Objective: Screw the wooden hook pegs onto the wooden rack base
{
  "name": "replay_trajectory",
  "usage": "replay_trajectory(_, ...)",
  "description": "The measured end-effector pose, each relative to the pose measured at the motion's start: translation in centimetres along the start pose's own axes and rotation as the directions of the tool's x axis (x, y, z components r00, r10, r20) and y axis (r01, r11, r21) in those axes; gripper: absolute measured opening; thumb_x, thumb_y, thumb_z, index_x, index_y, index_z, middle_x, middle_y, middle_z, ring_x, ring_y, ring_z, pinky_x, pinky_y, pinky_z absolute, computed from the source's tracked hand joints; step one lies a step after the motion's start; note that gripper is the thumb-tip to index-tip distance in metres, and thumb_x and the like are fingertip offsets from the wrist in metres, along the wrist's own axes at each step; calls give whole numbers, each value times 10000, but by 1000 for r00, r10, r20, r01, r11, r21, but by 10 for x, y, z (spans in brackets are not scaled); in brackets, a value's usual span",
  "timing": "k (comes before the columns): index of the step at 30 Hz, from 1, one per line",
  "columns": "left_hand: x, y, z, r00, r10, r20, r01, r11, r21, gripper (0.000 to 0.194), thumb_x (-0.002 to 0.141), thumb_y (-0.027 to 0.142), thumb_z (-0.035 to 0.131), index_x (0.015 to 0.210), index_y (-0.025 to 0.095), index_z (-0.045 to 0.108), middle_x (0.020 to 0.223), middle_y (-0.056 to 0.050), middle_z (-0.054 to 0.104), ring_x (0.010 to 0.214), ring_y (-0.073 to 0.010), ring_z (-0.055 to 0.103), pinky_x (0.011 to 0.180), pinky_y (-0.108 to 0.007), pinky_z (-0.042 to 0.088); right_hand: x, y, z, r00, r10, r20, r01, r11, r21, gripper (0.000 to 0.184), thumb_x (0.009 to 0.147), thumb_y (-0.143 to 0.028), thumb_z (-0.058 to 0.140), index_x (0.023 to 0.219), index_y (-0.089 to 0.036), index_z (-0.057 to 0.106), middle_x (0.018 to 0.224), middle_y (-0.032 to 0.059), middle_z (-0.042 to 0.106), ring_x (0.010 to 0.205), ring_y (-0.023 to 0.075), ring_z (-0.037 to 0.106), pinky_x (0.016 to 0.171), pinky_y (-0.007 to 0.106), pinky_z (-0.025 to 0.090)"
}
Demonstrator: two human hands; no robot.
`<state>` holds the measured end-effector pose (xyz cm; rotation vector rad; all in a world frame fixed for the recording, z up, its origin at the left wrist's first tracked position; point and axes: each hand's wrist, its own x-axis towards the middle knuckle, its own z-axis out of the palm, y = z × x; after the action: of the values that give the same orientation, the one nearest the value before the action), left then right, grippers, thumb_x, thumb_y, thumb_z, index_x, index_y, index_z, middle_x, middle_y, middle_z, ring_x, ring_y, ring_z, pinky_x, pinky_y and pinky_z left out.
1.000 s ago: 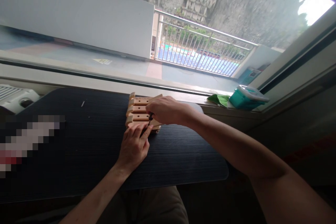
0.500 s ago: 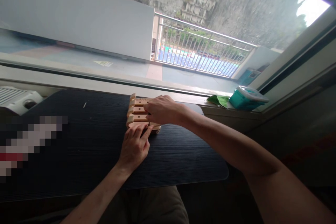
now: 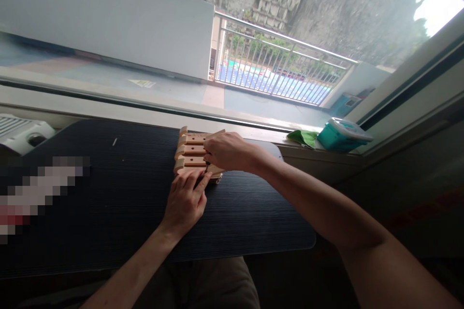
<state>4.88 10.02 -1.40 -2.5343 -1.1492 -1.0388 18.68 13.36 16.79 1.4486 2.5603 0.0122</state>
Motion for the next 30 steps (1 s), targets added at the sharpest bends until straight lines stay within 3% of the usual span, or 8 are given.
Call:
replay_trajectory(5,0,0,0,1000,0,-15,0,1000,13,465,812,84,523,1267,174,561,1245,-120,566,1166,-288,498,1012,-461,406,3,-3,1,999,24,-39,-25,999,-27,279,913,-248,453,967,-114,691,943,136,719,863,229,652,614,284,391)
replay_trajectory(10,-1,1,0,1000,1,-17,-1,1000,16,454,819,87,518,1263,172,561,1244,-124,568,1159,-286,502,1000,-464,416,-3,-2,-6,1000,-10,23,11,999,-50,249,875,-190,486,1020,-159,687,1010,105,713,900,217,641,615,273,375)
replay_trajectory(16,0,0,0,1000,-2,2,2,1000,5,470,821,91,520,1283,165,553,1246,-128,569,1170,-290,492,1007,-470,409,-5,-1,-7,993,-66,96,73,995,-65,205,862,-122,493,896,-146,693,900,93,710,843,201,626,594,272,336)
replay_trajectory(30,0,1,-1,1000,-5,10,5,1000,-10,480,821,89,511,1290,186,545,1251,-120,567,1176,-288,494,1018,-469,403,5,1,7,998,-50,36,52,997,-56,215,855,-183,488,844,-126,694,874,123,706,814,213,636,591,284,389)
